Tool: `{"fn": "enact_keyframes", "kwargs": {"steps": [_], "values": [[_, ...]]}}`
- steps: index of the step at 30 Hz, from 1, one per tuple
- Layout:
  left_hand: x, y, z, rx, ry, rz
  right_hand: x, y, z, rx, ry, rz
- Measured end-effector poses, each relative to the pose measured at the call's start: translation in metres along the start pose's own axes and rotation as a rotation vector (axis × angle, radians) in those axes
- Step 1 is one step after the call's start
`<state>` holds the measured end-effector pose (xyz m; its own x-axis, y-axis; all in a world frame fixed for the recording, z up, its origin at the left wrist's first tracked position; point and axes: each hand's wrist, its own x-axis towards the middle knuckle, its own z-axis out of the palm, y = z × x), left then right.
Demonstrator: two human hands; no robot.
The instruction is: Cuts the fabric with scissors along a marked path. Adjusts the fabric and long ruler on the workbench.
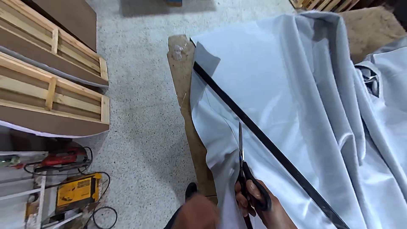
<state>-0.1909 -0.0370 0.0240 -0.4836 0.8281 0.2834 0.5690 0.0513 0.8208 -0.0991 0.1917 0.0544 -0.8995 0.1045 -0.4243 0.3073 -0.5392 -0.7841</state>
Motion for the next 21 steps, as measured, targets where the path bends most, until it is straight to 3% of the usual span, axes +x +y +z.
{"fn": "enact_keyframes", "kwargs": {"steps": [3,6,11,14,16,18,21], "values": [[0.044,-0.021,-0.034,-0.157,0.181,-0.595,0.0,0.0,0.002,-0.039,0.01,0.002],[0.07,-0.016,-0.033,-0.368,0.189,-0.862,-0.003,0.004,0.007,-0.048,-0.017,-0.001],[0.108,0.002,-0.032,-0.385,-0.024,-1.052,-0.006,0.004,0.012,0.001,-0.001,-0.002],[0.118,0.005,-0.029,-0.601,0.181,-1.063,-0.005,0.003,0.012,0.006,0.006,0.001],[0.109,0.001,-0.03,-0.738,0.29,-0.978,-0.01,0.006,0.011,-0.031,0.013,0.034],[0.101,-0.007,-0.035,-0.835,0.318,-0.903,-0.011,0.009,0.013,-0.053,0.026,0.069],[0.092,-0.016,-0.042,-1.045,0.23,-0.97,-0.011,0.013,0.025,-0.04,0.063,0.101]]}}
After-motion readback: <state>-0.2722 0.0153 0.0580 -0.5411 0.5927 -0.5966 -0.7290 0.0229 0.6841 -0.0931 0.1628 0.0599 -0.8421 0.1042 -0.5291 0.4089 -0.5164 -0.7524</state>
